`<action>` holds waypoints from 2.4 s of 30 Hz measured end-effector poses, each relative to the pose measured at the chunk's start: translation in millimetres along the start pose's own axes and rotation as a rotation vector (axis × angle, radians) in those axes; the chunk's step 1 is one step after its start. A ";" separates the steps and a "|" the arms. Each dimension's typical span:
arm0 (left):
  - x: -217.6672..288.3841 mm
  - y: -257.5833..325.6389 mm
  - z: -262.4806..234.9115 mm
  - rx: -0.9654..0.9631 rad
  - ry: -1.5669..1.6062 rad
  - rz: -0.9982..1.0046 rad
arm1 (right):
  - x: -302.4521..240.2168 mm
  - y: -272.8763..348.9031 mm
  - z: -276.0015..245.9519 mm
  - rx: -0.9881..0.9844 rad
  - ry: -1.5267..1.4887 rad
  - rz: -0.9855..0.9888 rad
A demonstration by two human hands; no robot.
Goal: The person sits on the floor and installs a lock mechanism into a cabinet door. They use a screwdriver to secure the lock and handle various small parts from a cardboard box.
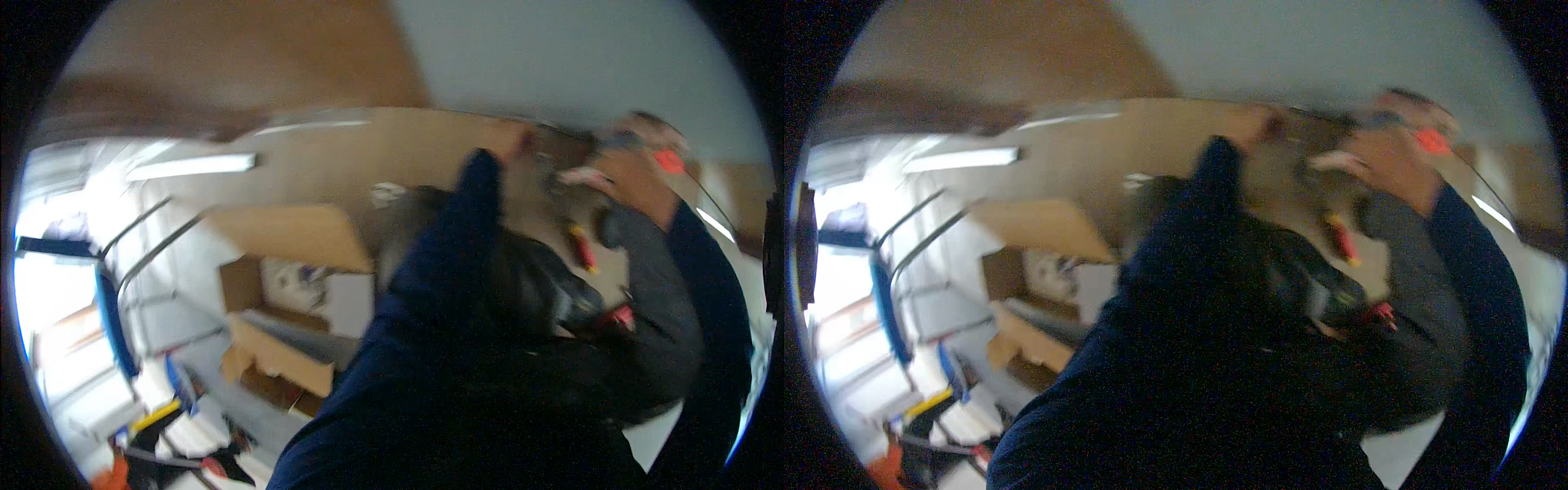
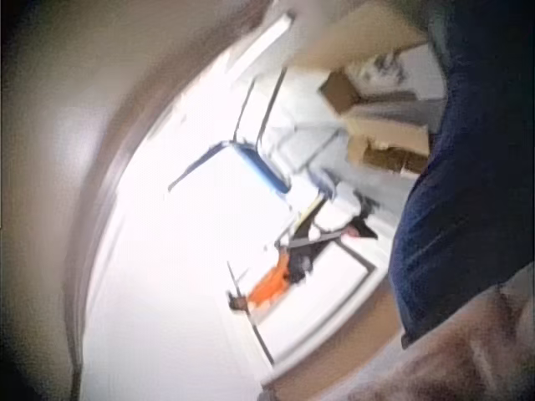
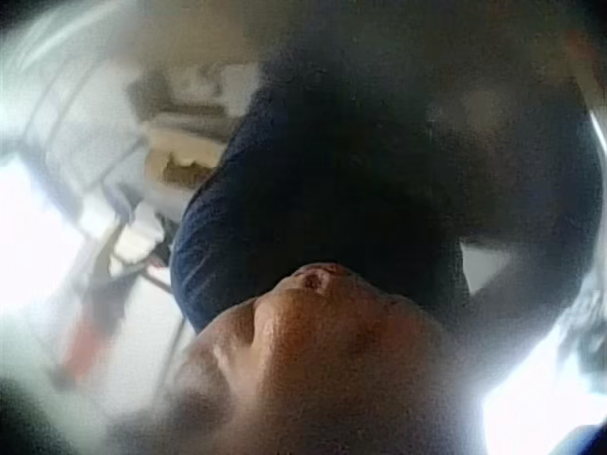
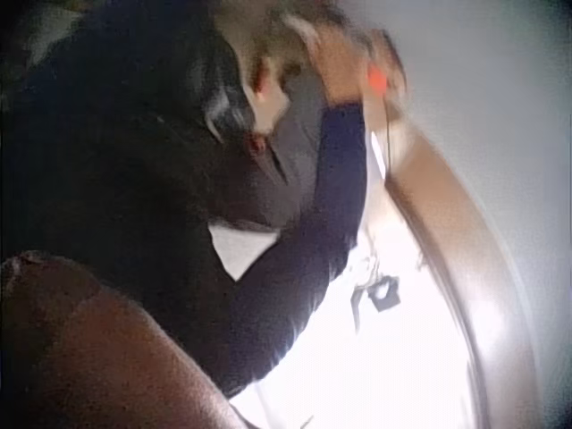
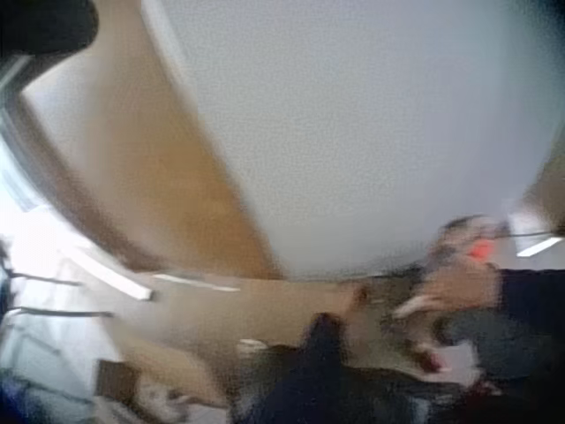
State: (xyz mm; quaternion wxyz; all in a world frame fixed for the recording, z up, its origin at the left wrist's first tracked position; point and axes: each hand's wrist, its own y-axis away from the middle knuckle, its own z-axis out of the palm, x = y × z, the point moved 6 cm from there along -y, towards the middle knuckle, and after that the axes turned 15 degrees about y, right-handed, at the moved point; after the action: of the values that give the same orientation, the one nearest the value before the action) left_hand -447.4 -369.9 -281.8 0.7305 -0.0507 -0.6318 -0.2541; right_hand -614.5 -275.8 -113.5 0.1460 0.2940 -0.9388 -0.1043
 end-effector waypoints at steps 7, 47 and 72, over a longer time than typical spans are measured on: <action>24.2 17.2 7.6 0.120 0.576 -0.328 | 1.3 2.1 -19.7 0.098 0.122 -0.034; -0.5 15.6 7.7 0.399 0.197 -0.261 | 34.1 22.3 31.4 0.140 -0.255 0.105; 48.0 21.7 6.2 -0.013 0.072 -0.120 | -0.8 -6.4 -27.3 0.078 0.123 0.005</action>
State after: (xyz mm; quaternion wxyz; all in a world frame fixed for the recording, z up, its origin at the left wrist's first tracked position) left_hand -440.1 -363.4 -229.7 0.7359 -0.0085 -0.6054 -0.3029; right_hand -601.4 -283.6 -89.9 0.1919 0.3028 -0.9323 -0.0492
